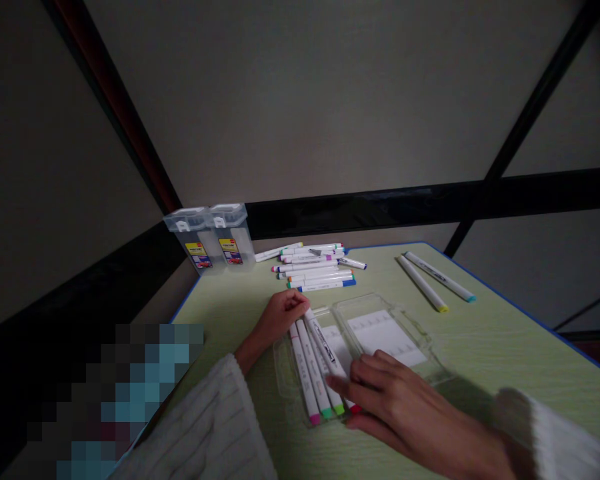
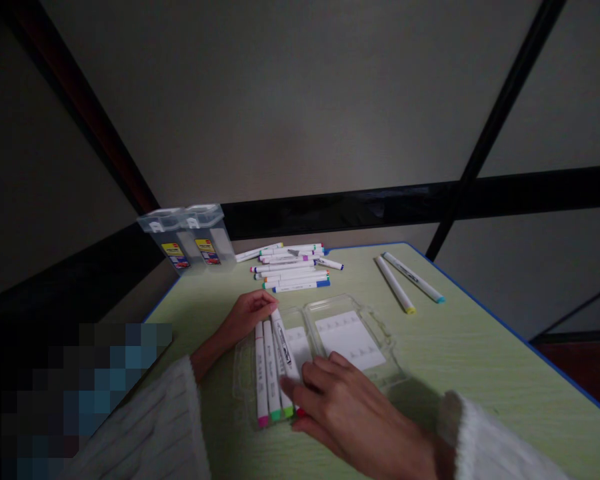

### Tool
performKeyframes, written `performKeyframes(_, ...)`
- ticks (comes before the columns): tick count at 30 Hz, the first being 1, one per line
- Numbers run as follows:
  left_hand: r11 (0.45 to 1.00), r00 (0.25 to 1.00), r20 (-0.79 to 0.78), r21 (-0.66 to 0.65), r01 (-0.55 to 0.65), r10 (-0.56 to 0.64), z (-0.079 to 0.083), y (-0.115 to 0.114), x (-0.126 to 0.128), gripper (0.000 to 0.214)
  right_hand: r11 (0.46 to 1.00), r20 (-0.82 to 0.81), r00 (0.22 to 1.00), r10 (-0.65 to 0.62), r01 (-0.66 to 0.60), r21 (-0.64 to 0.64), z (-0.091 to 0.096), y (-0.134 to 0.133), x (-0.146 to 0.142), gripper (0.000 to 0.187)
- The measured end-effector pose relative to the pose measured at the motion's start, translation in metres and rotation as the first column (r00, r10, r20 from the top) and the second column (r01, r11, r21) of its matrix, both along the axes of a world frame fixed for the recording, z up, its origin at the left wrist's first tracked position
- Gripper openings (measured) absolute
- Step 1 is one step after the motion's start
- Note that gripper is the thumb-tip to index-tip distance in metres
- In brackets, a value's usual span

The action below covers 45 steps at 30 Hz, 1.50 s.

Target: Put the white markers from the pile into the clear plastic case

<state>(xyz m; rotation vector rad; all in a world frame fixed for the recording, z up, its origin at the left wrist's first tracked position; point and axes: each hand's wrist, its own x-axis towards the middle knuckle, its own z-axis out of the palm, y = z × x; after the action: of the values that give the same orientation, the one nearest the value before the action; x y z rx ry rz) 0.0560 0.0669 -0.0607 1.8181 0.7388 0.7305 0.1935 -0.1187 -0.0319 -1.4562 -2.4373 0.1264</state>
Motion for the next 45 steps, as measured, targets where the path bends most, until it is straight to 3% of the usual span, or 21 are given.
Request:
performKeyframes(33, 1.000, 1.000, 0.019, 0.011, 0.011, -0.011, -0.004, 0.001, 0.000, 0.011, 1.000, -0.043, 0.999, -0.027, 0.027, 0.002, 0.005, -0.001, 0.002, 0.020)
performKeyframes(45, 0.999, 0.999, 0.045, -0.033, -0.015, 0.016, 0.000, 0.000, 0.000, 0.009, 0.987, -0.039, 0.997, -0.072, 0.077, 0.141, -0.006, 0.000, 0.005, 0.032)
